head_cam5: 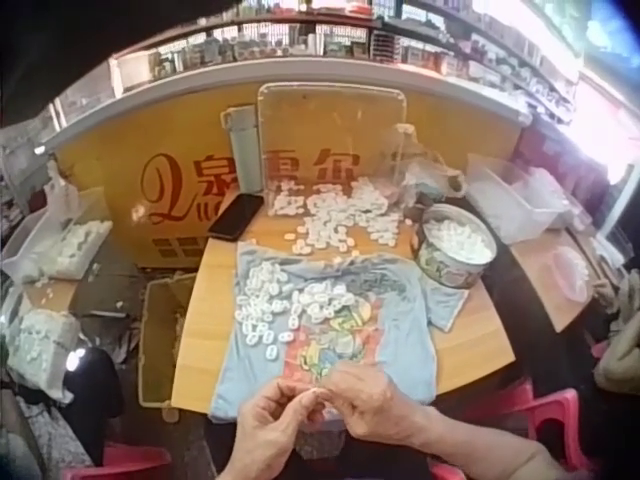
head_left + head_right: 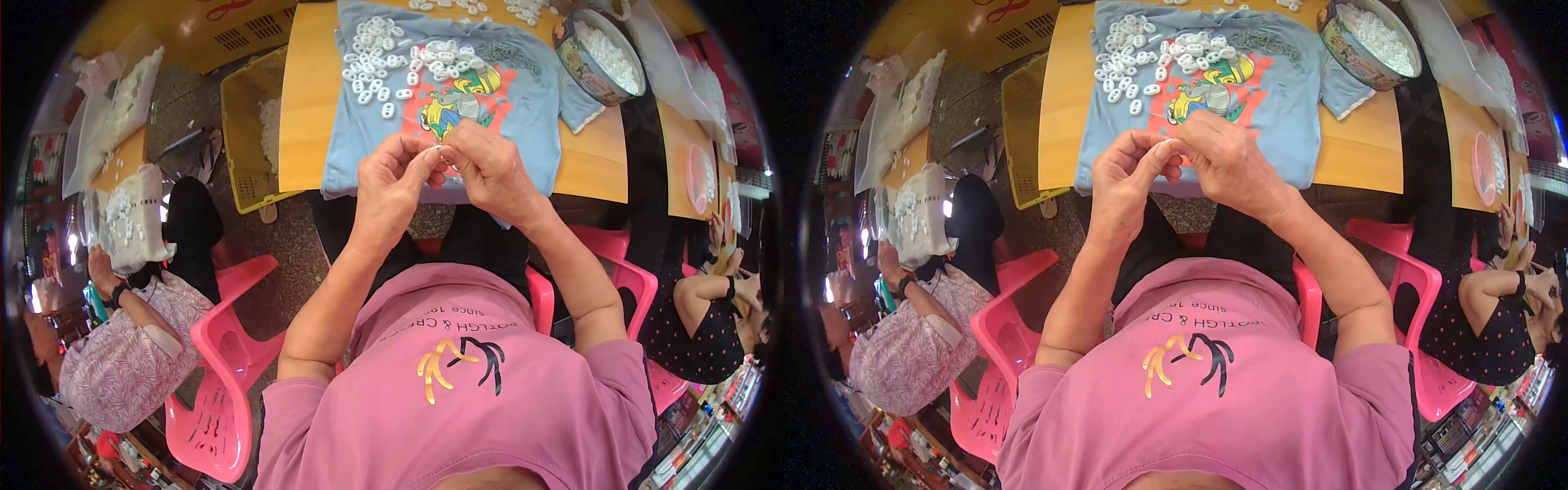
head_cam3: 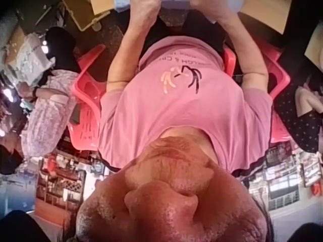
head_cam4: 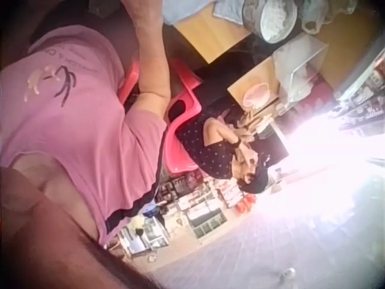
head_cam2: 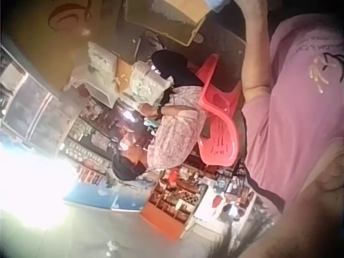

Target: Manually assembling small white plastic components on a blue shirt used as a workbench surface.

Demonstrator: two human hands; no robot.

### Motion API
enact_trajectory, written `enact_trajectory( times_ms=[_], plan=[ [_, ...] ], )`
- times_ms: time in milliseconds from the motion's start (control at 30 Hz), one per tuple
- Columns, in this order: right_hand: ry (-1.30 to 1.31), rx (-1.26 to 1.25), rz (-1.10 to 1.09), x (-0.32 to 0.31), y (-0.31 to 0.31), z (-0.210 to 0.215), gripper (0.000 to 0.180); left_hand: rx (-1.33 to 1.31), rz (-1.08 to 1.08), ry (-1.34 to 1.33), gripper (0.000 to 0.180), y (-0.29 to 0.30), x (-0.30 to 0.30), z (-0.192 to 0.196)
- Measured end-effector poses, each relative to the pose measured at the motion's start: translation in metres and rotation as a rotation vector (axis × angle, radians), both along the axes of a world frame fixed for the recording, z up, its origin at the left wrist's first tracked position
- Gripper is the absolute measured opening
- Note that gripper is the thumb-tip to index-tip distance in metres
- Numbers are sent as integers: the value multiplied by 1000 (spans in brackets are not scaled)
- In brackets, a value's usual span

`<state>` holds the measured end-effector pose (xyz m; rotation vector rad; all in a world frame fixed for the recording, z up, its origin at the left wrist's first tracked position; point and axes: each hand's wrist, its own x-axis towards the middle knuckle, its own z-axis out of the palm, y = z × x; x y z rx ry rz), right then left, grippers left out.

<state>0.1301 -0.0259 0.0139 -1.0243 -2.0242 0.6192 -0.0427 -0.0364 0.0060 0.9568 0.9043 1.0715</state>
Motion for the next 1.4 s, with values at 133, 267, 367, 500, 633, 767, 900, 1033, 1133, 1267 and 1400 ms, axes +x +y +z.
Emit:
enact_trajectory(
  times_ms=[133, 267, 367, 500, 633, 767, 900, 1033, 1133, 1267, 1400],
  plan=[
    [25, -47, 31, -15, 9, -6, 9, -56, 58, -7, 12, 2, -19, -7],
    [-21, -1, 109, -21, 36, -7, 8, -93, 124, 2, 13, -5, -49, -12],
    [-140, 101, 11, -20, 62, -17, 12, -84, 175, 4, 14, -5, -64, -15],
    [-345, 70, 29, -28, 75, -17, 14, -70, 206, -15, 15, -6, -76, -18],
    [-482, 147, 89, -34, 83, -19, 15, -66, 199, -20, 16, -7, -77, -17],
    [-312, 182, 68, -36, 83, -22, 15, -55, 195, -27, 17, -6, -74, -16],
    [-33, -162, 52, -29, 62, 0, 17, -43, 174, -66, 17, -1, -61, -7],
    [522, -736, 67, -17, 35, 17, 27, 7, 114, -106, 18, 6, -40, 6],
    [683, -834, 110, -7, 23, 22, 33, 13, 74, -137, 18, 10, -26, 12],
    [811, -850, 138, 1, 6, 33, 36, 23, 25, -172, 18, 13, -13, 20],
    [695, -732, 37, 10, 0, 33, 34, 22, 6, -193, 18, 14, -3, 25]
  ],
)
